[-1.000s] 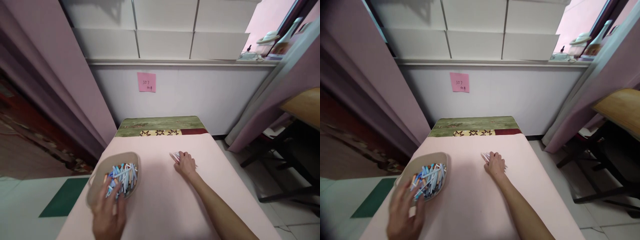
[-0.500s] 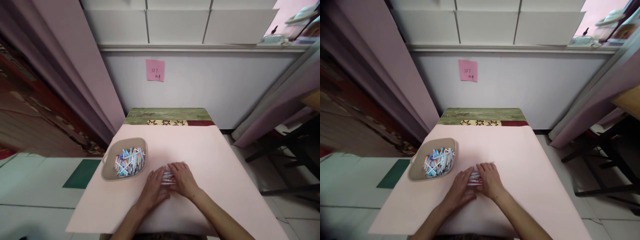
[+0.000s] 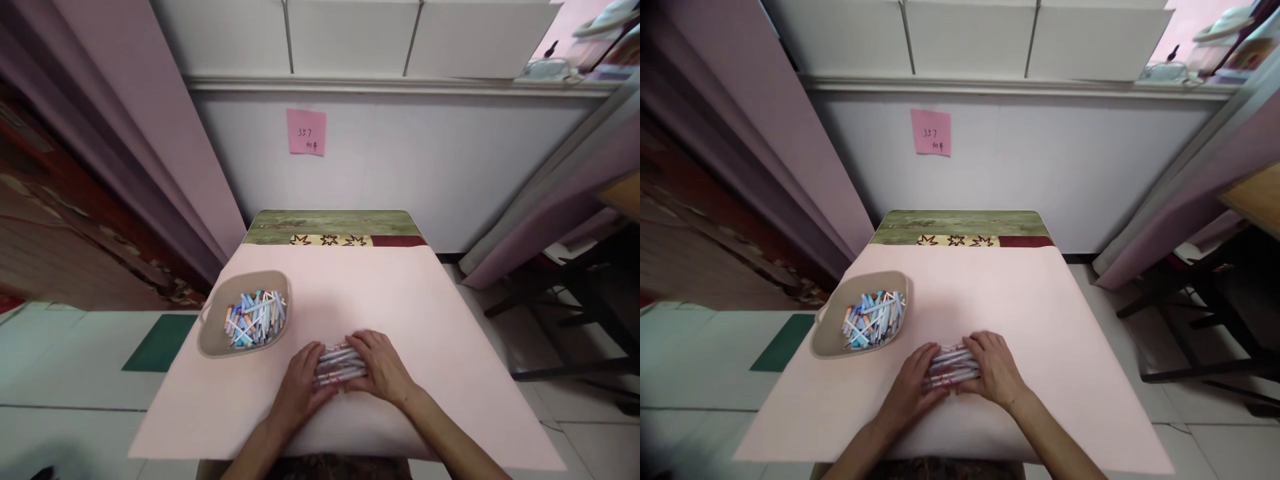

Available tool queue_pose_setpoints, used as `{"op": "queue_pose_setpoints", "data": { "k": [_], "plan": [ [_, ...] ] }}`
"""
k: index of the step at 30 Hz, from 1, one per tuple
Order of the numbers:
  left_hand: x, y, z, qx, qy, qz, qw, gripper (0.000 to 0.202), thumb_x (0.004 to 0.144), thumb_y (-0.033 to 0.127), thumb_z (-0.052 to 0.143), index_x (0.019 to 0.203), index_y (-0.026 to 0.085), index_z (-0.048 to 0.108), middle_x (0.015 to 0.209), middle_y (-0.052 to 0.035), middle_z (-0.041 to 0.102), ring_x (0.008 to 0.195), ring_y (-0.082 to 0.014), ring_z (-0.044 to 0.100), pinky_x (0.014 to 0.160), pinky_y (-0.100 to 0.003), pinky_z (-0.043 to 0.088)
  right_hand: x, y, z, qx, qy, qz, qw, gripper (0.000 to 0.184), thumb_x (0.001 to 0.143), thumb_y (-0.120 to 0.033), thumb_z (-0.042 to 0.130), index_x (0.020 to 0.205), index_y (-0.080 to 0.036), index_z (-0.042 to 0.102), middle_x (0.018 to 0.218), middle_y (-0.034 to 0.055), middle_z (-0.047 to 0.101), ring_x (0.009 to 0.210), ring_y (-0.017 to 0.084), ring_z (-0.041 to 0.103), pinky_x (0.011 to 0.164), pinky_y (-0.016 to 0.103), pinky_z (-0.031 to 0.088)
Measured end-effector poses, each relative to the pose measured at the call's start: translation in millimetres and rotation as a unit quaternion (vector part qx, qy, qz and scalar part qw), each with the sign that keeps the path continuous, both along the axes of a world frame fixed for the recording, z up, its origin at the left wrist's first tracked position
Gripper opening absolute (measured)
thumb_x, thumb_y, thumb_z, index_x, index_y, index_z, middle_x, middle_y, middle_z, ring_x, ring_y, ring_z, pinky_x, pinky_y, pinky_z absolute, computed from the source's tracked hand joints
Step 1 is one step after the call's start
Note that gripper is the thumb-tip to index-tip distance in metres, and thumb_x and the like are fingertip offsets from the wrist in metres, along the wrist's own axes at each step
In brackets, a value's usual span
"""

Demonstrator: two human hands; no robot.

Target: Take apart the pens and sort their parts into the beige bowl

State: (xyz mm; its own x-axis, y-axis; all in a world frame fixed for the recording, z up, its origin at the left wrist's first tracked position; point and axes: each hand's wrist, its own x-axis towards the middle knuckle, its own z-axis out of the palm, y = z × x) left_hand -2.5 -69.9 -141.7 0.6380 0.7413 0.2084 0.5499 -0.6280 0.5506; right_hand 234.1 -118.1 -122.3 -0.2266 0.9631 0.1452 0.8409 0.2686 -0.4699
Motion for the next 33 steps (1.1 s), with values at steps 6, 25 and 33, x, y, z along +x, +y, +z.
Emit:
{"op": "queue_pose_setpoints", "data": {
  "k": [6,25,33],
  "plan": [
    [10.5,16.5,11.9,-0.031,-0.019,0.018,0.999,0.051,0.080,0.032,0.064,0.128,0.020,0.054,0.133,-0.0136,0.057,0.122,-0.0276,0.052,0.101,-0.046,0.043,18.4,6.9,-0.5,0.011,0.010,-0.013,1.000,0.030,0.093,-0.029,0.051,0.121,-0.025,0.061,0.119,0.0080,0.065,0.111,0.021,0.057,0.102,0.042,0.033],
    [69.3,58.0,62.8,-0.478,-0.529,0.188,0.675,0.033,0.072,0.027,0.075,0.101,0.015,0.063,0.089,-0.0087,0.074,0.081,-0.0185,0.069,0.081,-0.034,0.053,-17.9,41.9,31.6,-0.182,0.478,-0.140,0.848,0.033,0.088,-0.050,0.051,0.078,-0.019,0.058,0.057,-0.0034,0.053,0.050,0.011,0.045,0.050,0.023,0.035],
    [76.8,67.3,77.0,-0.565,-0.540,0.134,0.610,0.027,0.073,0.023,0.076,0.096,0.013,0.065,0.096,-0.0122,0.074,0.081,-0.0204,0.071,0.075,-0.033,0.056,-23.5,49.3,40.1,-0.354,0.664,-0.083,0.653,0.049,0.078,-0.063,0.059,0.091,-0.015,0.063,0.051,-0.0082,0.038,0.043,0.007,0.034,0.043,0.020,0.025]
  ]
}}
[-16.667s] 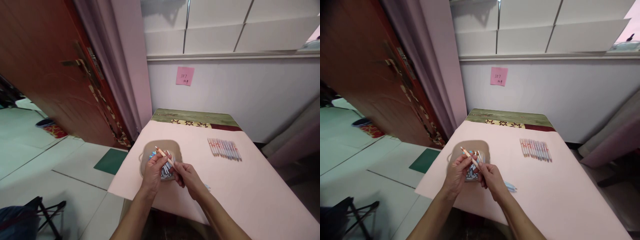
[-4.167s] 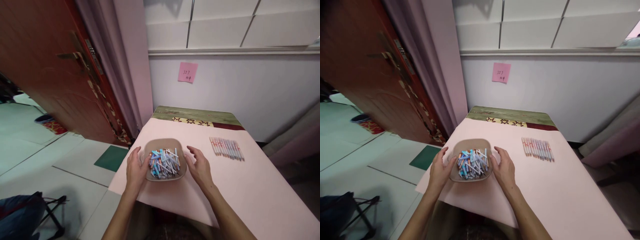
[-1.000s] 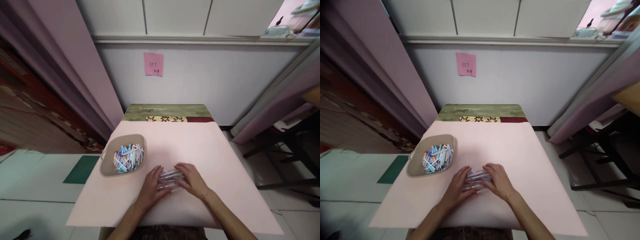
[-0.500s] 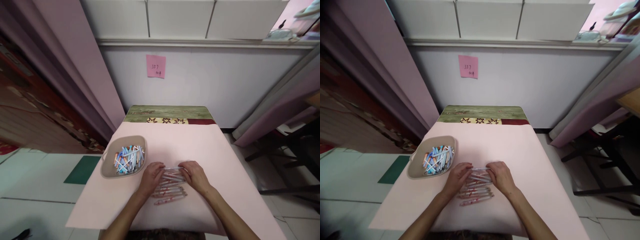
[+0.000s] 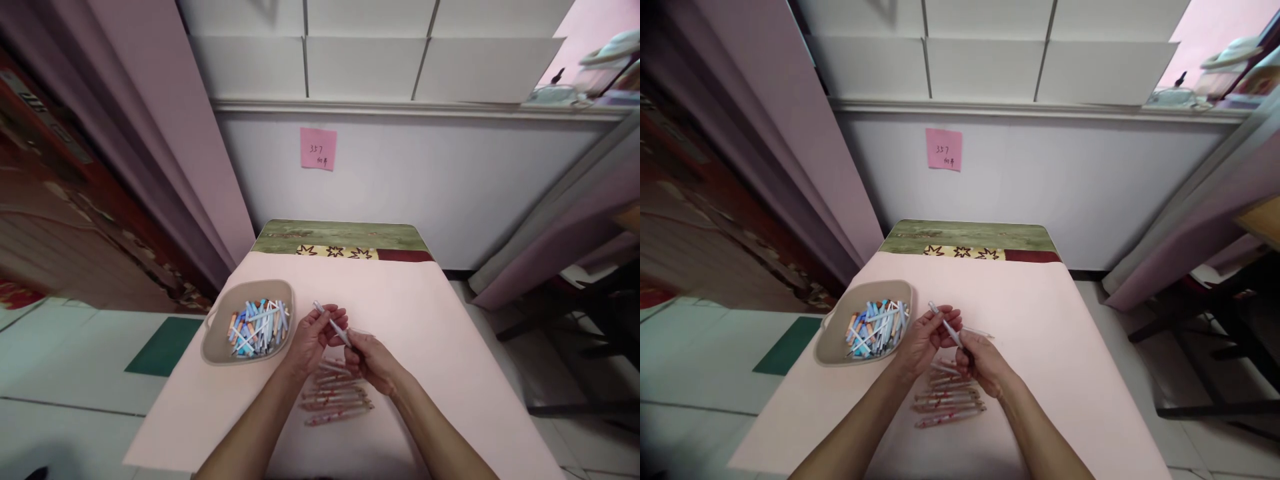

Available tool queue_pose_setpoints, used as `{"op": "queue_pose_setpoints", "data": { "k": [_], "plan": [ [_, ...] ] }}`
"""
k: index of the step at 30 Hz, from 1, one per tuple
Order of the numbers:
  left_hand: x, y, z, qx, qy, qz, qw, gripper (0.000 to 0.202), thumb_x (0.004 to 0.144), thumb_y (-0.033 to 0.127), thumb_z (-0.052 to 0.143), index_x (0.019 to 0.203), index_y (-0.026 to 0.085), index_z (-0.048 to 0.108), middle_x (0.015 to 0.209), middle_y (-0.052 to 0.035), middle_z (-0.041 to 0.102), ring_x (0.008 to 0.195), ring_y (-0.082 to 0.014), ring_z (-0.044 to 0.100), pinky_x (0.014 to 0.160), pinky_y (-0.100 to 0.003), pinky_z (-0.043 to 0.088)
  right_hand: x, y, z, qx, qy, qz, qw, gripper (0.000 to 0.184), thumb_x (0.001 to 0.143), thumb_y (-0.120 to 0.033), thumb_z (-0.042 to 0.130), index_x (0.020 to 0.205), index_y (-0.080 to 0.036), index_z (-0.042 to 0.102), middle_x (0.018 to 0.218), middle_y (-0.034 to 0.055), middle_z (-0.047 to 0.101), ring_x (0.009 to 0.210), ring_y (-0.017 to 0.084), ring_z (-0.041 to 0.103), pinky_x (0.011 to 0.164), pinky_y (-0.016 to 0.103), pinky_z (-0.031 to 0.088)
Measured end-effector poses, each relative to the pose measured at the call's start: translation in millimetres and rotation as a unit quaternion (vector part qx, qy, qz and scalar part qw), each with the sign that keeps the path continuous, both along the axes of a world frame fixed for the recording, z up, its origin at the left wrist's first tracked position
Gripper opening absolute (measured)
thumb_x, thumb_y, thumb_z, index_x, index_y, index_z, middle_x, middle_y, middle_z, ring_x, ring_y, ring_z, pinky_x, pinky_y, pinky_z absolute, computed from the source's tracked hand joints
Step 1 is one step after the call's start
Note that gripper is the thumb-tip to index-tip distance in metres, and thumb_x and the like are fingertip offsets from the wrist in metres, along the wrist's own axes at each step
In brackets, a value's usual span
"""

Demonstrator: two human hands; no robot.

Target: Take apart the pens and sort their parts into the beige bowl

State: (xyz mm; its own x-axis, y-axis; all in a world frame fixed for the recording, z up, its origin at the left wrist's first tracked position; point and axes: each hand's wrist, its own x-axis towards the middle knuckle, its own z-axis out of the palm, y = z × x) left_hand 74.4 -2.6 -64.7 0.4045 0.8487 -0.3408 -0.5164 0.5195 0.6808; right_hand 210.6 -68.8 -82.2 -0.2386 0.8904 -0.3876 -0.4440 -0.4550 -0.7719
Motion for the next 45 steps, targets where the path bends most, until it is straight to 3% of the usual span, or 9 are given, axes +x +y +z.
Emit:
{"op": "queue_pose_setpoints", "data": {
  "k": [4,10,15,20,25,30,36,40,45],
  "plan": [
    [6.4,3.2,-3.3,0.007,0.015,0.035,0.999,0.024,0.069,0.024,0.079,0.085,0.012,0.065,0.082,-0.0094,0.074,0.073,-0.0176,0.070,0.074,-0.031,0.055,-0.3,4.2,-1.8,0.061,-0.099,-0.027,0.993,0.045,0.079,-0.060,0.059,0.084,-0.016,0.065,0.052,-0.0050,0.048,0.045,0.008,0.041,0.045,0.020,0.031],
    [18.8,7.3,-7.0,-0.002,0.021,0.113,0.993,0.022,0.069,0.022,0.079,0.083,0.012,0.065,0.080,-0.0083,0.073,0.075,-0.0162,0.070,0.083,-0.033,0.055,-0.4,7.8,-6.8,0.149,-0.339,-0.150,0.917,0.038,0.070,-0.053,0.070,0.085,-0.019,0.066,0.063,-0.0003,0.063,0.055,0.013,0.053,0.049,0.023,0.039],
    [20.0,11.7,-4.9,-0.004,0.013,0.110,0.994,0.019,0.073,0.020,0.076,0.085,0.012,0.065,0.083,-0.0090,0.074,0.077,-0.0162,0.070,0.082,-0.031,0.056,-1.5,9.5,-6.9,0.032,-0.209,-0.111,0.971,0.054,0.082,-0.066,0.046,0.077,-0.015,0.061,0.048,-0.0016,0.053,0.039,0.010,0.046,0.037,0.020,0.027],
    [18.5,12.2,-5.3,-0.002,0.012,0.121,0.993,0.019,0.073,0.020,0.076,0.086,0.011,0.065,0.083,-0.0090,0.074,0.076,-0.0162,0.070,0.082,-0.032,0.056,-0.4,9.9,-7.9,0.082,-0.188,-0.179,0.962,0.045,0.061,-0.047,0.080,0.085,-0.019,0.056,0.063,-0.0042,0.058,0.053,0.009,0.052,0.044,0.018,0.038],
    [20.1,10.3,-6.9,-0.007,0.017,0.117,0.993,0.021,0.073,0.021,0.077,0.087,0.011,0.066,0.084,-0.0096,0.074,0.077,-0.0168,0.070,0.081,-0.032,0.057,-2.3,8.6,-11.5,0.015,-0.163,-0.126,0.978,0.050,0.079,-0.064,0.053,0.081,-0.015,0.059,0.053,-0.0025,0.054,0.039,0.008,0.045,0.036,0.019,0.027],
    [19.8,9.7,-7.2,-0.005,0.020,0.120,0.993,0.019,0.074,0.022,0.076,0.087,0.011,0.066,0.085,-0.0100,0.074,0.076,-0.0170,0.070,0.080,-0.032,0.057,-2.0,6.5,-13.5,0.066,-0.171,-0.181,0.966,0.046,0.061,-0.049,0.079,0.088,-0.020,0.056,0.069,-0.0034,0.060,0.053,0.010,0.053,0.043,0.018,0.040],
    [18.8,9.0,-6.0,-0.007,0.023,0.118,0.993,0.018,0.075,0.020,0.075,0.087,0.011,0.065,0.084,-0.0097,0.074,0.075,-0.0172,0.071,0.077,-0.031,0.058,-2.7,6.2,-12.8,0.028,-0.154,-0.150,0.976,0.044,0.075,-0.059,0.062,0.077,-0.015,0.059,0.054,-0.0027,0.054,0.040,0.008,0.046,0.037,0.019,0.031],
    [19.2,6.1,-6.2,-0.027,0.028,0.137,0.990,0.014,0.076,0.016,0.073,0.085,0.011,0.064,0.081,-0.0094,0.074,0.072,-0.0165,0.070,0.074,-0.029,0.058,-0.5,3.6,-14.7,0.084,-0.214,-0.196,0.953,0.036,0.066,-0.047,0.076,0.079,-0.017,0.060,0.063,-0.0016,0.058,0.053,0.012,0.053,0.048,0.023,0.042],
    [21.3,2.7,-12.0,-0.067,0.037,0.148,0.986,0.010,0.078,0.013,0.070,0.084,0.011,0.064,0.080,-0.0102,0.074,0.072,-0.0172,0.071,0.069,-0.029,0.059,1.9,-3.9,-17.6,0.145,-0.395,-0.242,0.874,0.026,0.071,-0.043,0.073,0.076,-0.019,0.063,0.066,0.0003,0.062,0.058,0.014,0.052,0.056,0.026,0.044]
  ]
}}
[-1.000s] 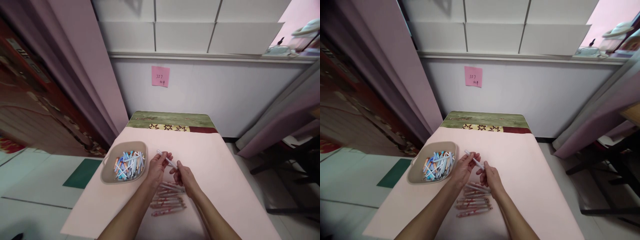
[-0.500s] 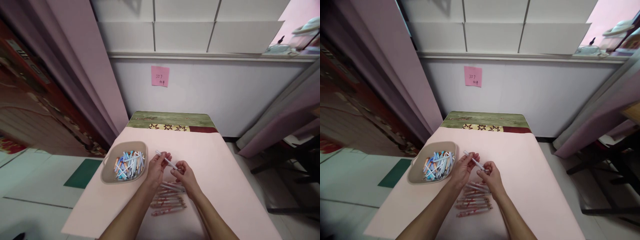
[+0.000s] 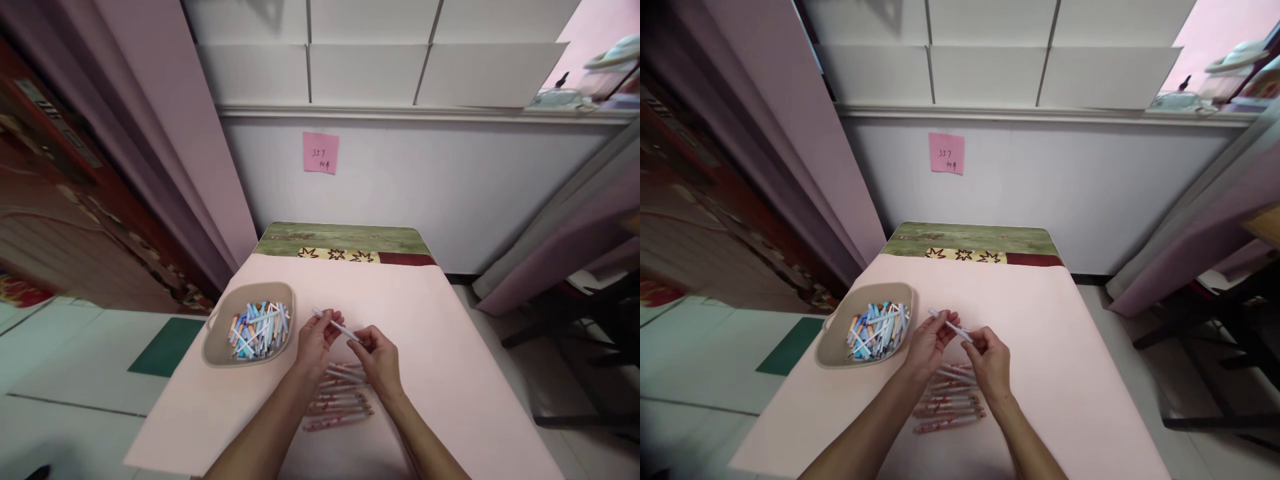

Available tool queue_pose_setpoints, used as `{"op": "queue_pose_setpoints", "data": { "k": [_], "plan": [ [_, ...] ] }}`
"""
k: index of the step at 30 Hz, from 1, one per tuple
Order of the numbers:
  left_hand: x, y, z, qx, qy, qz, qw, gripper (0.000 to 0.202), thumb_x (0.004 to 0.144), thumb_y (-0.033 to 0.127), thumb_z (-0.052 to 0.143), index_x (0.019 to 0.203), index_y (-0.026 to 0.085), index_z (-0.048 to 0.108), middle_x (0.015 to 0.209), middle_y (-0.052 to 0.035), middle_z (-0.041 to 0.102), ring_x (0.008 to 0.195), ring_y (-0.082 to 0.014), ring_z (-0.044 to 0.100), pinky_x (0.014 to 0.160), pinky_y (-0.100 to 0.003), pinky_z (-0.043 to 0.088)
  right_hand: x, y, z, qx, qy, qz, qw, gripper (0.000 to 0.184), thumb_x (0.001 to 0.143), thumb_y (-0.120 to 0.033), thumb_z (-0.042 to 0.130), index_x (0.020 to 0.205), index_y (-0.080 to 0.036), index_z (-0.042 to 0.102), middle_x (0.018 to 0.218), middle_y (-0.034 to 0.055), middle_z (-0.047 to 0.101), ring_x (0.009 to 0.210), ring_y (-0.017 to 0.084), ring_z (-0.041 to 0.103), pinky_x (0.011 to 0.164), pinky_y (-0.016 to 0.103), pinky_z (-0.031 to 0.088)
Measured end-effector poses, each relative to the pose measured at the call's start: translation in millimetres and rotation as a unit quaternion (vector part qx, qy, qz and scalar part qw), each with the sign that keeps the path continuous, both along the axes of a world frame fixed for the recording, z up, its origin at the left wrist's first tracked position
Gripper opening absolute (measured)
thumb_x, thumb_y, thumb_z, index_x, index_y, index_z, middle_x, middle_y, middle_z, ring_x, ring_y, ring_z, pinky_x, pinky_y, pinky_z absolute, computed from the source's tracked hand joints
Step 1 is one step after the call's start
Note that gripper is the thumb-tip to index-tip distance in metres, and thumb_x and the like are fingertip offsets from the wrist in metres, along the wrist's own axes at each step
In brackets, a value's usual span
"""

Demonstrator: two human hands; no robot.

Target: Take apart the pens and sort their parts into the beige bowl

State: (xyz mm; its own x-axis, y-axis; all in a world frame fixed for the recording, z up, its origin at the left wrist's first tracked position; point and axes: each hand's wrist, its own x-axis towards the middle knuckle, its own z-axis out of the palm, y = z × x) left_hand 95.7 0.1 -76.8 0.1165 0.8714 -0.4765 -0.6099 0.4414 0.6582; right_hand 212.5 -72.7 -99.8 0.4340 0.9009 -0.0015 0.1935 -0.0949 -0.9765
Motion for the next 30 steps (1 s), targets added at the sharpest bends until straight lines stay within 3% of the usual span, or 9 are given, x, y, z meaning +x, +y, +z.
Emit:
{"op": "queue_pose_setpoints", "data": {
  "k": [3,7,10,12,15,20,25,30],
  "plan": [
    [0.9,-1.4,-4.3,-0.013,0.016,0.010,1.000,0.009,0.078,0.013,0.070,0.082,0.011,0.063,0.076,-0.0091,0.073,0.067,-0.0167,0.070,0.063,-0.028,0.059,-0.8,-1.7,-0.1,0.006,-0.026,-0.007,1.000,0.027,0.070,-0.044,0.073,0.077,-0.019,0.062,0.067,0.0003,0.063,0.059,0.014,0.054,0.057,0.026,0.044],
    [1.3,-3.7,-6.6,-0.015,0.028,0.016,0.999,0.010,0.076,0.012,0.071,0.081,0.011,0.062,0.072,-0.0078,0.072,0.063,-0.0157,0.069,0.058,-0.026,0.059,-0.5,1.7,-0.7,-0.076,0.152,0.063,0.983,0.046,0.076,-0.061,0.059,0.092,-0.018,0.061,0.058,-0.0024,0.058,0.043,0.011,0.049,0.040,0.022,0.038],
    [0.9,-4.3,-6.5,-0.014,0.035,0.017,0.999,0.011,0.075,0.011,0.072,0.080,0.010,0.062,0.073,-0.0087,0.072,0.063,-0.0161,0.069,0.058,-0.027,0.059,0.3,4.4,-2.7,-0.138,0.233,0.113,0.956,0.056,0.082,-0.067,0.045,0.083,-0.014,0.063,0.046,-0.0034,0.051,0.031,0.008,0.039,0.032,0.020,0.027],
    [-0.2,-3.1,-6.6,-0.010,0.040,0.021,0.999,0.011,0.075,0.012,0.072,0.080,0.010,0.062,0.074,-0.0090,0.072,0.064,-0.0161,0.069,0.060,-0.027,0.059,-0.1,5.1,-3.9,-0.124,0.236,0.111,0.957,0.049,0.078,-0.062,0.055,0.076,-0.014,0.061,0.047,-0.0033,0.052,0.034,0.007,0.041,0.033,0.019,0.028],
    [-3.3,0.8,-8.0,-0.003,0.050,0.032,0.998,0.013,0.075,0.014,0.072,0.081,0.011,0.062,0.075,-0.0081,0.072,0.065,-0.0157,0.069,0.061,-0.027,0.058,-0.7,5.2,-5.2,-0.058,0.239,0.077,0.966,0.035,0.067,-0.045,0.075,0.078,-0.016,0.059,0.058,-0.0038,0.057,0.046,0.009,0.050,0.044,0.019,0.039],
    [-11.0,6.8,-13.8,0.047,0.092,0.038,0.994,0.021,0.072,0.023,0.074,0.086,0.013,0.061,0.080,-0.0068,0.071,0.069,-0.0160,0.068,0.065,-0.030,0.058,13.7,4.4,-10.6,-0.034,0.210,0.051,0.976,0.029,0.063,-0.033,0.076,0.079,-0.018,0.057,0.059,-0.0055,0.054,0.048,0.008,0.045,0.044,0.020,0.035],
    [-19.3,6.8,-21.0,0.183,0.252,0.009,0.950,0.024,0.078,0.035,0.064,0.090,0.016,0.061,0.080,-0.0036,0.067,0.069,-0.0144,0.065,0.068,-0.030,0.054,43.2,0.5,-20.1,-0.044,0.129,0.047,0.990,0.029,0.070,-0.042,0.072,0.082,-0.017,0.062,0.058,-0.0042,0.053,0.049,0.010,0.045,0.047,0.022,0.035],
    [-21.0,2.1,-28.3,0.251,0.416,-0.107,0.868,0.018,0.082,0.032,0.054,0.091,0.018,0.062,0.069,-0.0004,0.063,0.063,-0.0152,0.060,0.062,-0.026,0.046,48.8,-0.1,-17.5,-0.056,0.064,0.027,0.996,0.030,0.071,-0.045,0.070,0.082,-0.018,0.062,0.059,-0.0030,0.055,0.051,0.012,0.048,0.049,0.023,0.037]
  ]
}}
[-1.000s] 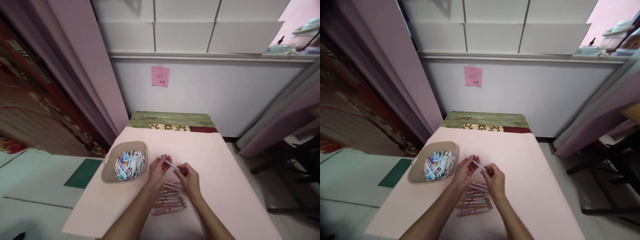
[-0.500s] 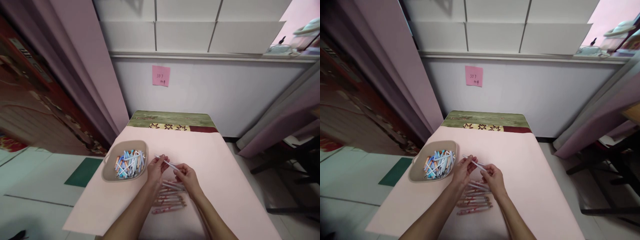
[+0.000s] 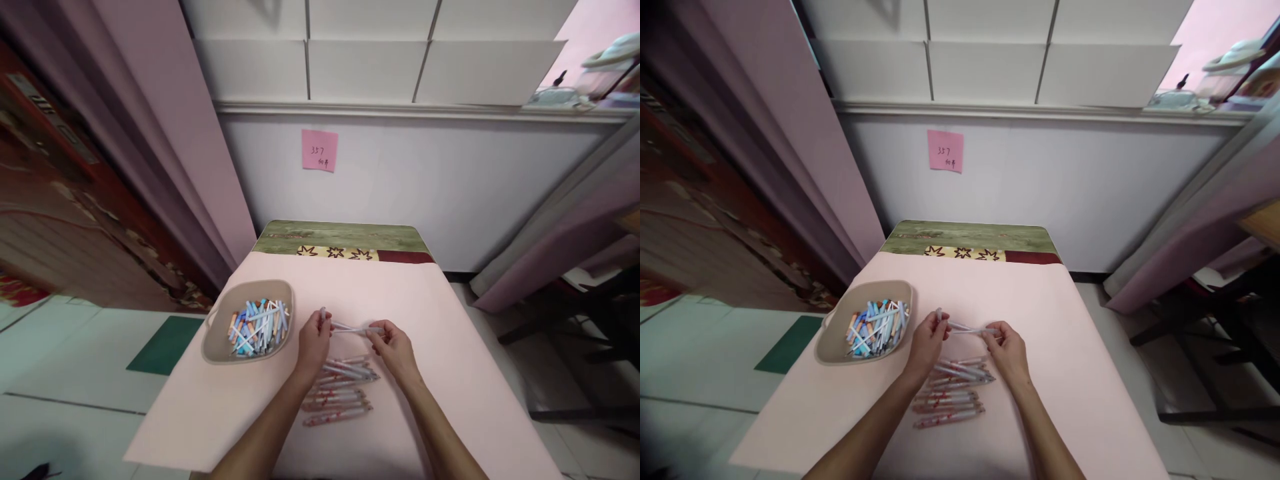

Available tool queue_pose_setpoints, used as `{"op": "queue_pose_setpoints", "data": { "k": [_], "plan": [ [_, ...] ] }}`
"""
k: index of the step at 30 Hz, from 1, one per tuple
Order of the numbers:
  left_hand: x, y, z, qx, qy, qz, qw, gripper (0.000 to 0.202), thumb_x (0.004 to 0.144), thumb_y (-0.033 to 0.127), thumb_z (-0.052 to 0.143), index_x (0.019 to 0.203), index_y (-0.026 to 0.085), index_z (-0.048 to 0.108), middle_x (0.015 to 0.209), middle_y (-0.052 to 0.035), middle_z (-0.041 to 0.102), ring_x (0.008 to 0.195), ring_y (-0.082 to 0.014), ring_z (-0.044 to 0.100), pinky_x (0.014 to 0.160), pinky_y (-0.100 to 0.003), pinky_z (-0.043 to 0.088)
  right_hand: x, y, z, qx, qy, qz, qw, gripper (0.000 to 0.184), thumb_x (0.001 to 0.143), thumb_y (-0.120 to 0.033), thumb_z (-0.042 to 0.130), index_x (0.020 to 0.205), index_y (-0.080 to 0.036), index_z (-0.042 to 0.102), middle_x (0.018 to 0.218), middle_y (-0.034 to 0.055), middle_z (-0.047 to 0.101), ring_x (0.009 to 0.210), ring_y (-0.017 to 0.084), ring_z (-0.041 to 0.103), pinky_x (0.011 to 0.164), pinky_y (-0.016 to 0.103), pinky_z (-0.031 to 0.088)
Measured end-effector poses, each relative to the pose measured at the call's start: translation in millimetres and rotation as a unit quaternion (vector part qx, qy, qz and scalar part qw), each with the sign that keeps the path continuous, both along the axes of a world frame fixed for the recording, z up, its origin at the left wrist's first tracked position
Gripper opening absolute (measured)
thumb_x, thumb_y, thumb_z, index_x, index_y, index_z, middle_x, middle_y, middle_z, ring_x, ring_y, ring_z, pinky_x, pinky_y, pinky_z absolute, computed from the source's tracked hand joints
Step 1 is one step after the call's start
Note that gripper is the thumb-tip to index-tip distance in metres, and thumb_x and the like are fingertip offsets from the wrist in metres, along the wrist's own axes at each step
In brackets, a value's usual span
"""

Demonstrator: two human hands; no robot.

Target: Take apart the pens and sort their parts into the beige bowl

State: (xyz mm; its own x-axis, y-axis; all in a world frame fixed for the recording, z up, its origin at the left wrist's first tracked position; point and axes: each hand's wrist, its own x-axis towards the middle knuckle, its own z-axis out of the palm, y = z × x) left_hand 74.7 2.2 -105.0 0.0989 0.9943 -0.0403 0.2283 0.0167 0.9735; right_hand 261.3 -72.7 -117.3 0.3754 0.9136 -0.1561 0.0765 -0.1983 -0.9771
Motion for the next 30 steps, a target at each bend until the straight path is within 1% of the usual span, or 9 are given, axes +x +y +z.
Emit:
{"op": "queue_pose_setpoints", "data": {
  "k": [5,8,11,14,16,20,24,27,30],
  "plan": [
    [-7.1,3.5,-9.1,0.004,0.084,-0.014,0.996,0.010,0.079,0.026,0.055,0.080,0.019,0.062,0.066,0.0017,0.060,0.065,-0.0159,0.056,0.062,-0.025,0.040,-3.1,0.4,5.9,-0.006,0.070,0.038,0.997,0.027,0.073,-0.041,0.063,0.085,-0.018,0.060,0.064,-0.0007,0.059,0.055,0.013,0.054,0.053,0.024,0.042],
    [-11.1,6.8,-15.6,0.000,0.123,-0.021,0.992,0.010,0.078,0.023,0.053,0.082,0.019,0.062,0.066,0.0021,0.059,0.064,-0.0156,0.055,0.062,-0.025,0.038,0.6,0.7,3.1,-0.029,-0.053,0.047,0.997,0.018,0.072,-0.035,0.060,0.081,-0.019,0.063,0.064,-0.0011,0.061,0.055,0.013,0.054,0.052,0.023,0.040],
    [-11.6,8.2,-19.7,-0.006,0.152,-0.024,0.988,0.012,0.078,0.017,0.051,0.085,0.018,0.061,0.070,0.0003,0.062,0.067,-0.0162,0.057,0.064,-0.026,0.039,3.1,1.2,1.4,-0.057,-0.187,0.071,0.978,0.015,0.071,-0.029,0.059,0.081,-0.022,0.068,0.064,-0.0016,0.065,0.056,0.014,0.056,0.054,0.023,0.039],
    [-10.1,7.7,-18.3,0.000,0.168,-0.033,0.985,0.014,0.077,0.013,0.052,0.084,0.018,0.063,0.073,-0.0020,0.064,0.070,-0.0177,0.058,0.070,-0.029,0.041,-0.2,2.3,4.4,-0.051,-0.225,0.109,0.967,0.021,0.074,-0.031,0.061,0.089,-0.024,0.071,0.068,-0.0011,0.068,0.061,0.015,0.059,0.058,0.025,0.042],
    [-9.2,6.3,-14.8,0.013,0.165,-0.043,0.985,0.017,0.075,0.010,0.054,0.084,0.019,0.066,0.080,-0.0038,0.067,0.079,-0.0191,0.060,0.079,-0.031,0.042,-4.5,4.2,7.3,-0.030,-0.257,0.115,0.959,0.024,0.077,-0.035,0.061,0.096,-0.025,0.072,0.079,0.0007,0.071,0.069,0.017,0.062,0.063,0.026,0.044],
    [-11.0,2.0,-8.7,0.036,0.135,-0.038,0.989,0.033,0.064,-0.001,0.056,0.086,0.020,0.070,0.098,-0.0069,0.069,0.103,-0.0231,0.056,0.100,-0.037,0.034,-9.8,10.8,7.2,0.008,-0.390,0.070,0.918,0.022,0.085,-0.030,0.056,0.101,-0.026,0.071,0.101,0.0045,0.069,0.093,0.020,0.060,0.081,0.029,0.042],
    [-15.3,-0.1,-7.8,0.036,0.076,-0.008,0.996,0.027,0.064,0.003,0.061,0.082,0.021,0.071,0.099,-0.0083,0.068,0.105,-0.0262,0.056,0.103,-0.042,0.033,-8.5,15.1,1.5,-0.012,-0.463,0.091,0.882,0.014,0.082,-0.024,0.060,0.089,-0.025,0.073,0.093,0.0061,0.069,0.091,0.022,0.059,0.082,0.031,0.038],
    [-13.0,-0.6,-6.3,0.022,0.021,0.004,1.000,0.018,0.071,0.016,0.065,0.088,0.020,0.070,0.092,-0.0080,0.069,0.094,-0.0245,0.061,0.094,-0.042,0.043,-9.1,13.6,4.7,0.003,-0.426,0.063,0.903,0.014,0.084,-0.025,0.056,0.087,-0.023,0.070,0.090,0.0060,0.069,0.087,0.021,0.059,0.079,0.032,0.038],
    [-3.4,-2.6,1.2,-0.052,-0.094,0.022,0.994,0.029,0.075,0.030,0.068,0.101,0.017,0.065,0.089,-0.0091,0.071,0.083,-0.0208,0.066,0.078,-0.036,0.051,-17.8,9.2,15.4,0.010,-0.272,0.039,0.961,0.017,0.088,-0.036,0.052,0.089,-0.023,0.064,0.080,0.0039,0.069,0.073,0.019,0.060,0.069,0.030,0.041]
  ]
}}
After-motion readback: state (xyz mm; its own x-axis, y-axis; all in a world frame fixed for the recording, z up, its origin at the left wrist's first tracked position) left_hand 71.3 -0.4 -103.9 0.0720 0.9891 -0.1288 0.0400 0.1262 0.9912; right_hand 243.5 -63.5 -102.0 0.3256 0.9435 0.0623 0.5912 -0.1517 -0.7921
